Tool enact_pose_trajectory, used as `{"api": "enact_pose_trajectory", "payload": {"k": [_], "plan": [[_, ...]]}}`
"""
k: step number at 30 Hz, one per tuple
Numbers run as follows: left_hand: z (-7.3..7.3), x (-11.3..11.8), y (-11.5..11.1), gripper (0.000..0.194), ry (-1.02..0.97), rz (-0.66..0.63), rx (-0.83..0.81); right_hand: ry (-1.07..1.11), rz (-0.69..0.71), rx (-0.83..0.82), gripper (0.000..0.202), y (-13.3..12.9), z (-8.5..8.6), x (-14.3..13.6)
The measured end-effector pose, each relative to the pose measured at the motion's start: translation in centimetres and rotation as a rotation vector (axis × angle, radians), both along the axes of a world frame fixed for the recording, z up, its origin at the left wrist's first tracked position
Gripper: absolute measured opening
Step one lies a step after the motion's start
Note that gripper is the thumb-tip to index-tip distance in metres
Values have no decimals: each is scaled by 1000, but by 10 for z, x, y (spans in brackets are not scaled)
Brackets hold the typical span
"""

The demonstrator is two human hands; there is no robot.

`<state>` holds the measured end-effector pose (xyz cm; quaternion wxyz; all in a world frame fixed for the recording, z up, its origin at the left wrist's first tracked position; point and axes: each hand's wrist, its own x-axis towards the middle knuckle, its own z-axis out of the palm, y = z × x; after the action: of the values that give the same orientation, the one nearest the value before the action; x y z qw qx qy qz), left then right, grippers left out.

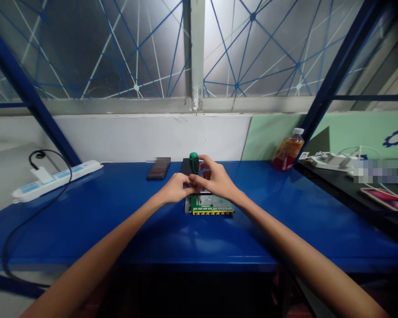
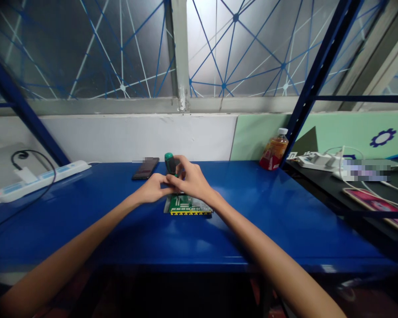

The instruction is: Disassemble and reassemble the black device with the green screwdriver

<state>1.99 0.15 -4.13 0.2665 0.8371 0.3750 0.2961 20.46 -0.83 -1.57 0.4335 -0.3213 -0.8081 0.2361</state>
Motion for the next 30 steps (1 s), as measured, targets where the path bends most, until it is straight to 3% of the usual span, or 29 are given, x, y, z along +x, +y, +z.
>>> {"api": "enact_pose_trajectory", "payload": {"k": [5,11,22,27,30], "plan": [[2,0,-2,24,32,-76,-8,-19,22,-8,44,-4,1,0],[2,1,-4,22,8,41,99,11,4,-33,42,-2,1,1],[3,-1,-4,19,11,-19,85,-2,23,-33,31,-9,5,1],[-2,2,-5,18,-29,87,226,-20,-4,-19,30,-6,5,2],[-4,2,-4,18,-43,81,187,-23,-11,-12,27,-5,3,2]]}}
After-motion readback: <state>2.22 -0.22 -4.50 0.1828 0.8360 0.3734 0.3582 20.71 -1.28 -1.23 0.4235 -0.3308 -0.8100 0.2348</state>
